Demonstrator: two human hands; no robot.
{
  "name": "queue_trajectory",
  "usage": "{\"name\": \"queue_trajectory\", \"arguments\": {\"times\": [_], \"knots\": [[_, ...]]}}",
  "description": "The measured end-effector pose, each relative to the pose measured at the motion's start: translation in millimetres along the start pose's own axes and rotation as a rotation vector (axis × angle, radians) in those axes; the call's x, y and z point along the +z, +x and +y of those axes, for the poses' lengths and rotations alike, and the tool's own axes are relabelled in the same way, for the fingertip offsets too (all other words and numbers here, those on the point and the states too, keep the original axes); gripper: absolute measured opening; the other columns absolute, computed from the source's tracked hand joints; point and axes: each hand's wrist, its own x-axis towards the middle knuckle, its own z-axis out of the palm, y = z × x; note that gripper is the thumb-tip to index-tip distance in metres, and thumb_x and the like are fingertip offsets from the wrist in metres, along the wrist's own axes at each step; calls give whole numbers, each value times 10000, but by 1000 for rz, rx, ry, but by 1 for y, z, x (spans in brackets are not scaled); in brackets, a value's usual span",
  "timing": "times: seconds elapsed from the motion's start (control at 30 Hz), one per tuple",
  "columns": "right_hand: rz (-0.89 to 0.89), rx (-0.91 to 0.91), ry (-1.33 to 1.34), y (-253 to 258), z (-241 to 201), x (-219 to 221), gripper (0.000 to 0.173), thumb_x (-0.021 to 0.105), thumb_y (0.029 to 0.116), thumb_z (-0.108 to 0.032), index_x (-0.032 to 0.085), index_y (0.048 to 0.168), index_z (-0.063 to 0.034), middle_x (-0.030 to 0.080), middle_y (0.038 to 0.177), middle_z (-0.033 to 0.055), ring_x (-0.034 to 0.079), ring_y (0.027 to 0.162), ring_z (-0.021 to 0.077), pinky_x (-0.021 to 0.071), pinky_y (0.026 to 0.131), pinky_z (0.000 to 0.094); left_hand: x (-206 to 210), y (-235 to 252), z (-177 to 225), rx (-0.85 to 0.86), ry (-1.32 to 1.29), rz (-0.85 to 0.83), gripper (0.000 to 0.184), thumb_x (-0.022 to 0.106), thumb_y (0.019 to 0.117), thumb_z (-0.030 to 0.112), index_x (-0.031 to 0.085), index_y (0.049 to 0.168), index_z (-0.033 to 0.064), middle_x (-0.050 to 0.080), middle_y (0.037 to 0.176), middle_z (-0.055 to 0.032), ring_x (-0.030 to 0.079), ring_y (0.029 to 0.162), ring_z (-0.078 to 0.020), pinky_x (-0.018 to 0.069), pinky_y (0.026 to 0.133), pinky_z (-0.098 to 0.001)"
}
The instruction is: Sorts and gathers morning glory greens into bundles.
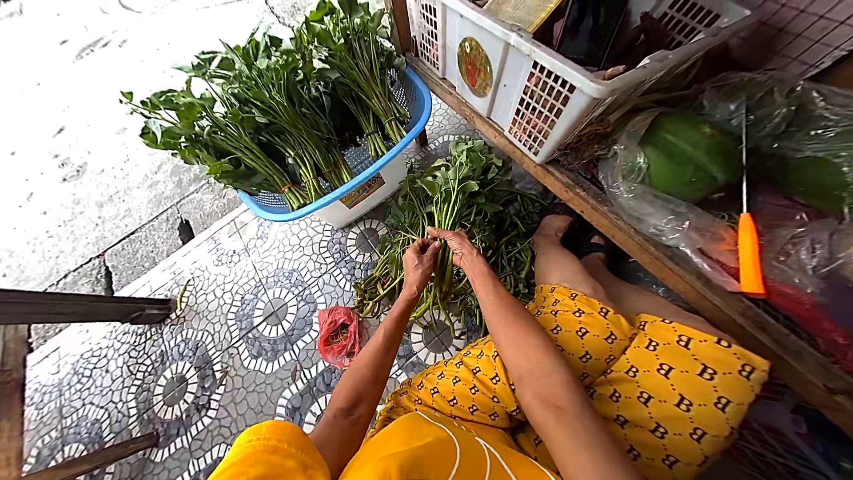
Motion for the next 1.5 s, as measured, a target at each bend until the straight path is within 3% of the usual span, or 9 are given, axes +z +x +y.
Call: {"name": "queue_trajectory", "arguments": {"times": [0.17,0.53,0.7,0.87,1.03,1.2,1.3,1.37,1.5], "knots": [[24,3,219,-4,-18,17,286,773,921,-152,571,1061,-7,610,726,31,601,577,102,556,563,254,-16,-8,-21,-64,41,-344,999,867,812,342,258,1525,-6,587,1312,-247,637,1156,-270,534,1005,-434],[-149,-277,-33,-43,-22,49,620,859,792,-61,523,1306,17,690,881,124,672,713,159,589,717,324,-13,-18,-22,216,194,20,616,687,926,202,448,1393,-121,703,1003,-225,705,940,-294,549,899,-472],[-131,-343,-187,-38,-31,40,274,734,923,-63,580,1112,62,602,678,69,576,537,107,541,594,258,-47,-24,16,128,433,-330,1036,744,852,547,303,1533,-97,554,1414,-253,547,1318,-345,423,1121,-516],[-141,-406,-755,-47,-65,29,552,713,960,-171,482,1410,50,671,1017,235,679,830,307,563,834,481,-97,-48,92,588,779,-142,285,717,952,222,729,1109,-16,703,1117,-227,667,1091,-396,531,931,-552],[-313,-590,-1263,-74,-78,45,382,661,985,-206,637,1232,84,682,1144,288,649,1134,438,479,1001,599,-107,-28,105,969,1264,-88,617,632,934,-39,450,1523,-13,442,1570,-232,305,1526,-391,158,1214,-654],[-361,-702,-1534,-87,-81,49,362,655,984,-184,622,1249,60,682,1186,260,644,1158,421,445,1031,588,-110,-12,92,804,1341,-56,502,538,984,-38,475,1482,-42,714,935,-250,709,909,-431,502,953,-565],[-74,-1215,-1332,-87,-77,33,547,839,842,-272,671,1286,-2,686,1271,201,600,1280,395,312,1173,636,-117,-16,107,349,1224,-159,386,570,1016,144,544,1365,-19,701,1015,-288,681,1004,-496,504,869,-635],[145,-1423,-1006,-94,-88,19,427,841,838,-319,742,1116,-11,734,1137,167,685,1138,339,507,1038,526,-132,-4,104,147,1019,-198,388,647,983,247,608,1263,-19,693,1047,-295,661,1039,-506,471,881,-701],[-241,-542,-651,-102,-100,-7,458,575,1047,-445,646,1018,7,654,785,82,638,646,147,566,635,322,-148,15,72,-10,411,-291,277,704,963,258,659,1088,15,660,808,-73,635,691,-169,557,696,-386]]}}
